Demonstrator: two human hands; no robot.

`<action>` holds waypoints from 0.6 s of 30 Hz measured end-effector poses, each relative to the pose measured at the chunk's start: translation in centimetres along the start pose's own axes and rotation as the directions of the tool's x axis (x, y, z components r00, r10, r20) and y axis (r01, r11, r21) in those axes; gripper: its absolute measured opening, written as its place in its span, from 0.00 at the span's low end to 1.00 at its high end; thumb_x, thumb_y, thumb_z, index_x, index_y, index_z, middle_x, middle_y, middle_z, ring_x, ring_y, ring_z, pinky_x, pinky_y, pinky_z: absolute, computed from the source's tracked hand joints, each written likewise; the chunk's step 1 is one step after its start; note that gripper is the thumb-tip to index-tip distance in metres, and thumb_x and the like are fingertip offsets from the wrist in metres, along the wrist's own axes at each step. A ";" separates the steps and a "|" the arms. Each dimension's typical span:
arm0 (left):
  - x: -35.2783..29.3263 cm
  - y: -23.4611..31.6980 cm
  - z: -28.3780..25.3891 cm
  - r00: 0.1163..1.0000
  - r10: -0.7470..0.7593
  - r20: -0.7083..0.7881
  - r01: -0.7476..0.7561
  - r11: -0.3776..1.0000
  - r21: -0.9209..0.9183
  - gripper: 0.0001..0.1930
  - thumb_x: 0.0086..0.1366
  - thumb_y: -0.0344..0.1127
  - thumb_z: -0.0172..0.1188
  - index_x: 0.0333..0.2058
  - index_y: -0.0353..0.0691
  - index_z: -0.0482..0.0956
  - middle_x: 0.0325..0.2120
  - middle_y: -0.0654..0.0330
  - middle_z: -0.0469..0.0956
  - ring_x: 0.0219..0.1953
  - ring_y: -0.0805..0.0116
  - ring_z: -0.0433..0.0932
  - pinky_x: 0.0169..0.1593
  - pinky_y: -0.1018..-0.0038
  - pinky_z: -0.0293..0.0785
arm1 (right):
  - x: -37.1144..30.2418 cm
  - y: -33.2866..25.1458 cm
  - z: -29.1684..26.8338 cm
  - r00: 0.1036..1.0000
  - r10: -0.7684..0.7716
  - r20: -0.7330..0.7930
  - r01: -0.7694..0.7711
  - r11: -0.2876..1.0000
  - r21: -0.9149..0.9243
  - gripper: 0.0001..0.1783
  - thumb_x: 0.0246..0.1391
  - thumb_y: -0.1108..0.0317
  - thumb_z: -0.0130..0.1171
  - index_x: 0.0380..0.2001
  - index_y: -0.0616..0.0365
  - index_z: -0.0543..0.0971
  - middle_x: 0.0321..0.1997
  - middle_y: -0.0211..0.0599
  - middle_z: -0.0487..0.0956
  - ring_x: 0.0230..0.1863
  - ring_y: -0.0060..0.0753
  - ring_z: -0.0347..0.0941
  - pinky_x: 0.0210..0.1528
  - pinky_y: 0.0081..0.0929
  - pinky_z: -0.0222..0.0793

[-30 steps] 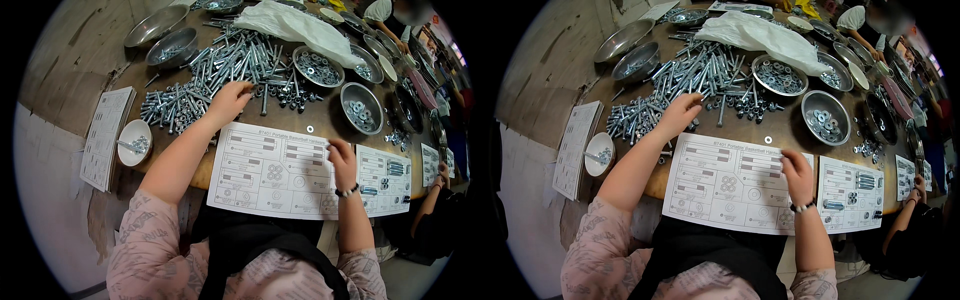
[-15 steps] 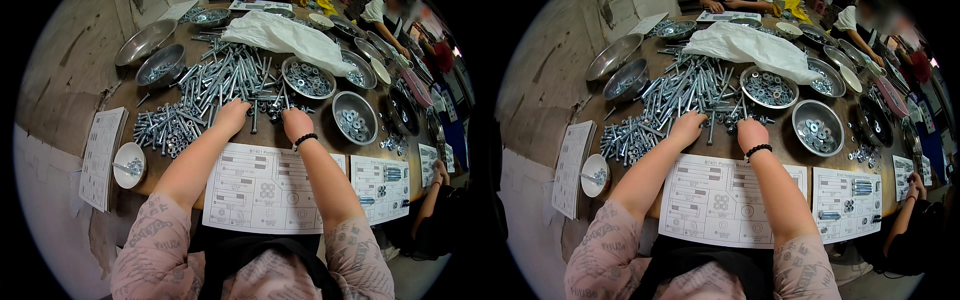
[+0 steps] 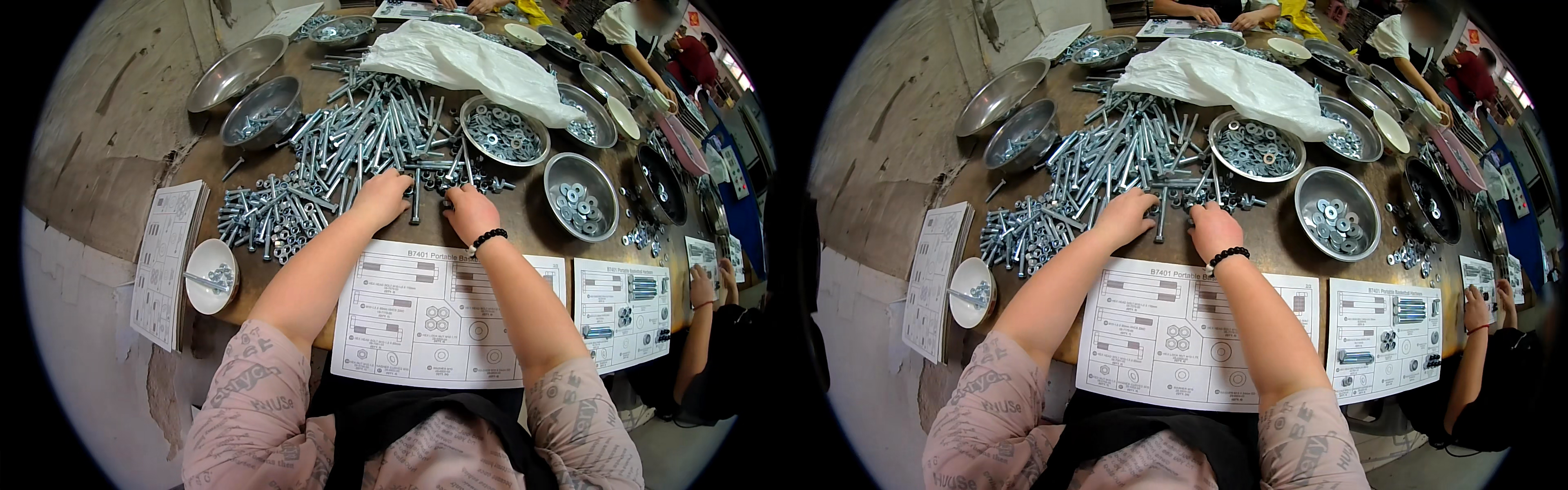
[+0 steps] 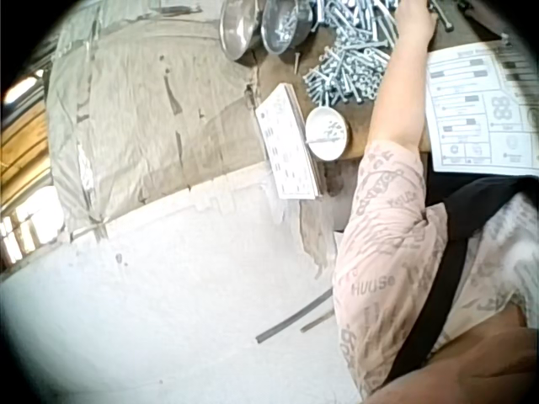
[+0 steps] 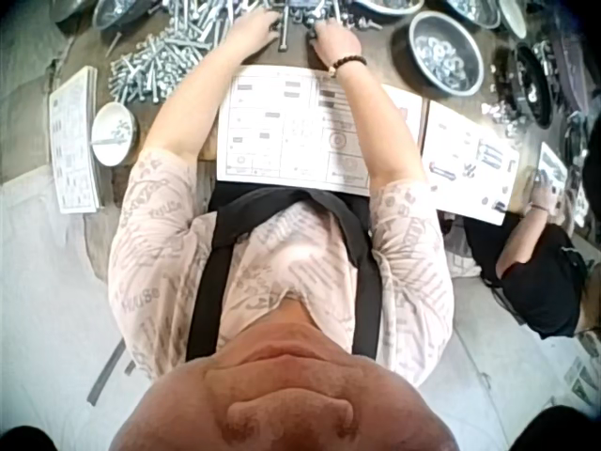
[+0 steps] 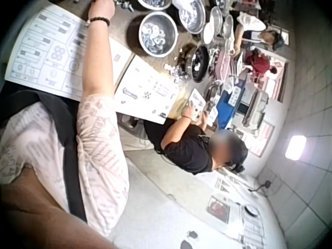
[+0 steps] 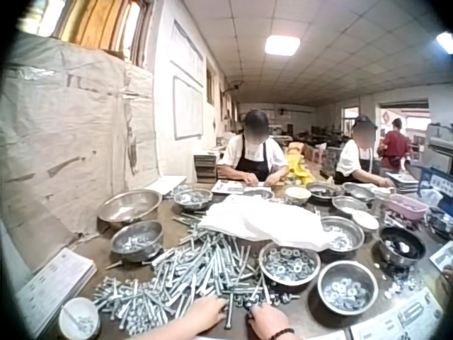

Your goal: The person sorts metal fasteners, including bolts, nuts, and washers, from a large pile on a table. They place selected items onto a printed layout sheet that shows diagrams of the required components. The person also transfers some fasteners into a plastic bag and a metal bowl.

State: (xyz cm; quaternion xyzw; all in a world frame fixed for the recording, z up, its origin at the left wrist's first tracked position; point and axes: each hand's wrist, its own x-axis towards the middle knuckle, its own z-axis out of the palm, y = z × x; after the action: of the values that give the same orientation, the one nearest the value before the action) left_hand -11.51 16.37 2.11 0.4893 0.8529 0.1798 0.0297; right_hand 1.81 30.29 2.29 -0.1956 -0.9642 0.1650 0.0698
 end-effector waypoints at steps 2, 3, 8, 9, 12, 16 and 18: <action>-0.1 0.3 -0.1 0.999 -0.039 0.000 0.039 0.998 -0.039 0.13 0.50 0.33 0.60 0.37 0.45 0.76 0.34 0.57 0.72 0.41 0.57 0.71 0.44 0.66 0.68 | 0.1 0.0 0.0 0.999 -0.022 0.038 0.023 1.000 -0.016 0.11 0.45 0.65 0.56 0.34 0.54 0.74 0.36 0.42 0.73 0.38 0.44 0.72 0.37 0.38 0.70; 0.0 0.2 0.0 0.998 -0.064 0.006 0.064 0.997 -0.039 0.12 0.51 0.34 0.60 0.36 0.45 0.76 0.34 0.57 0.72 0.41 0.57 0.71 0.44 0.66 0.68 | 0.2 0.0 0.0 0.997 -0.046 0.060 0.048 0.999 -0.017 0.11 0.46 0.64 0.56 0.34 0.54 0.75 0.36 0.42 0.73 0.38 0.44 0.72 0.37 0.38 0.70; 0.1 0.0 -0.1 0.998 -0.068 0.017 0.069 0.996 -0.050 0.10 0.53 0.38 0.58 0.35 0.45 0.77 0.33 0.58 0.72 0.39 0.57 0.72 0.43 0.66 0.69 | 0.4 0.6 0.5 0.982 -0.184 0.031 0.185 0.982 -0.031 0.08 0.50 0.65 0.50 0.30 0.56 0.75 0.31 0.42 0.74 0.35 0.45 0.72 0.36 0.39 0.70; 0.0 0.1 0.0 0.997 -0.074 0.016 0.075 0.996 -0.054 0.10 0.53 0.37 0.58 0.35 0.45 0.77 0.33 0.58 0.72 0.39 0.56 0.72 0.42 0.66 0.69 | 0.6 0.5 0.7 0.987 -0.158 0.025 0.159 0.987 -0.037 0.08 0.50 0.65 0.50 0.30 0.56 0.75 0.32 0.42 0.74 0.35 0.45 0.72 0.36 0.39 0.70; -0.1 0.4 0.1 0.995 -0.101 0.009 0.102 0.993 -0.065 0.10 0.54 0.37 0.57 0.36 0.45 0.77 0.34 0.58 0.72 0.39 0.56 0.72 0.43 0.66 0.69 | 1.3 0.2 0.5 0.997 -0.080 -0.001 0.079 0.996 -0.032 0.08 0.51 0.65 0.49 0.30 0.57 0.74 0.32 0.45 0.74 0.34 0.47 0.73 0.35 0.40 0.69; -0.5 0.2 0.4 0.993 -0.114 -0.014 0.112 0.990 -0.084 0.11 0.52 0.36 0.58 0.36 0.45 0.76 0.34 0.57 0.72 0.39 0.55 0.72 0.43 0.65 0.69 | 0.8 -0.3 -0.3 0.999 -0.008 0.035 0.008 1.000 0.010 0.10 0.52 0.62 0.50 0.32 0.56 0.73 0.33 0.45 0.74 0.36 0.48 0.72 0.36 0.39 0.69; -0.8 0.0 0.4 0.995 -0.097 -0.032 0.094 0.992 -0.079 0.11 0.52 0.35 0.59 0.37 0.45 0.76 0.34 0.57 0.72 0.39 0.55 0.72 0.43 0.65 0.69 | 0.2 -0.4 -0.3 0.997 -0.055 0.051 0.054 0.998 0.015 0.11 0.51 0.61 0.52 0.33 0.56 0.73 0.34 0.45 0.73 0.36 0.48 0.72 0.36 0.39 0.69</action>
State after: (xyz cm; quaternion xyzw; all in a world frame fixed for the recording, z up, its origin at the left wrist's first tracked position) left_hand -11.03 15.83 1.61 0.4431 0.8681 0.2196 0.0420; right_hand 1.55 30.07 2.71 -0.1643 -0.9695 0.1744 0.0510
